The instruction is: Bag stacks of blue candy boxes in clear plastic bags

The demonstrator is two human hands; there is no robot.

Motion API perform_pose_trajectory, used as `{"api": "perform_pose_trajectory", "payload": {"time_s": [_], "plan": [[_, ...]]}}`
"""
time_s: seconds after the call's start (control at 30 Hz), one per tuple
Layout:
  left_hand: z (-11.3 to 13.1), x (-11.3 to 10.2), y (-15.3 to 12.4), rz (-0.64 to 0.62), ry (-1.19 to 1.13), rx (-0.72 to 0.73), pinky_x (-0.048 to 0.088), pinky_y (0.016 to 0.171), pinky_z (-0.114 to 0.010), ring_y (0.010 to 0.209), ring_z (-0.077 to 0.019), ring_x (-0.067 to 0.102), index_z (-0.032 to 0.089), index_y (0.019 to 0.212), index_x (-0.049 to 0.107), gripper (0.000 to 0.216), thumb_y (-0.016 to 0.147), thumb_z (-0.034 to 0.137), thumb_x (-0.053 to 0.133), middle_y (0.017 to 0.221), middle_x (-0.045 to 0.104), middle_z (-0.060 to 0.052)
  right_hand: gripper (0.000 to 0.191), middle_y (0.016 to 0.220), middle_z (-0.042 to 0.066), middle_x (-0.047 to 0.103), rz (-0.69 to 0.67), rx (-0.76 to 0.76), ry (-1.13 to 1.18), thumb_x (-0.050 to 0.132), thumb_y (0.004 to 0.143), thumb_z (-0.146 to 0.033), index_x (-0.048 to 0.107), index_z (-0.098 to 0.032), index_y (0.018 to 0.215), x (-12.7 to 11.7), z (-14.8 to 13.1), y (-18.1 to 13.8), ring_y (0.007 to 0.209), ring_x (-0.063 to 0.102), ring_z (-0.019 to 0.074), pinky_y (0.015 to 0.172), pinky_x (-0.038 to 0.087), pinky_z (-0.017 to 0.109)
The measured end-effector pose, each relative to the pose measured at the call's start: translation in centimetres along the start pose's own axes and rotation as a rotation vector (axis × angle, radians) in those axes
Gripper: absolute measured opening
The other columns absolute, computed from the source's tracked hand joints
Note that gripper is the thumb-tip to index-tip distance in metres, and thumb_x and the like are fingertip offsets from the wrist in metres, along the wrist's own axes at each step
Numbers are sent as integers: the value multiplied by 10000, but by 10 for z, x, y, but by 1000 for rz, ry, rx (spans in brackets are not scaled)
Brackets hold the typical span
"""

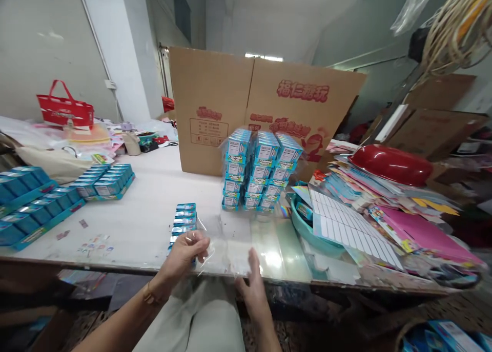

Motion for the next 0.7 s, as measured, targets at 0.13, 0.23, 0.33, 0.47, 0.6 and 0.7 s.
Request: {"api": "perform_pose_trajectory", "payload": {"time_s": [0.13,0.23,0.33,0.47,0.6,0.7], "plan": [[28,-27,-8,84,-6,132,384,510,-203,488,-83,482,162,584,562,358,704,418,782,496,553,34,895,1085,119,676,-429,401,432,843,528,-644,573,-215,1266,59,-1,-10,928,662,271,800,500,375],[41,-67,-16,181,49,183,411,563,-193,581,-82,532,142,693,659,234,683,326,802,647,637,9,704,746,-6,631,-391,381,388,889,570,-465,606,-201,1158,77,2,-15,599,576,128,576,445,237],[52,-104,-26,272,43,223,393,515,-182,619,-84,577,162,973,705,365,645,273,820,811,675,0,654,608,-48,580,-308,265,218,824,661,-526,548,-196,1152,73,-6,-7,467,492,96,476,394,205],[55,-129,-28,226,115,173,326,407,-182,429,-71,493,159,1117,676,498,680,364,801,546,535,75,623,554,-33,597,-344,244,39,700,752,-630,515,-192,1154,61,-28,-6,416,501,119,432,376,215],[53,-142,-24,203,209,39,294,358,-171,373,-57,414,136,739,671,348,649,441,813,458,494,62,669,654,44,689,-591,275,-7,684,765,-640,527,-181,1226,44,-49,-13,512,625,185,537,456,281],[51,-133,-22,127,49,-32,250,352,-155,357,-31,361,147,671,626,326,631,395,833,451,466,72,705,779,109,726,-623,177,28,685,708,-709,627,-167,1154,45,-63,7,659,685,246,631,500,342]]}}
Point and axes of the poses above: each hand's wrist, its own y-axis towards the middle knuckle, its own x-axis out of the palm, z = x × y, the point moved 3 cm from there along y, towards the middle knuckle
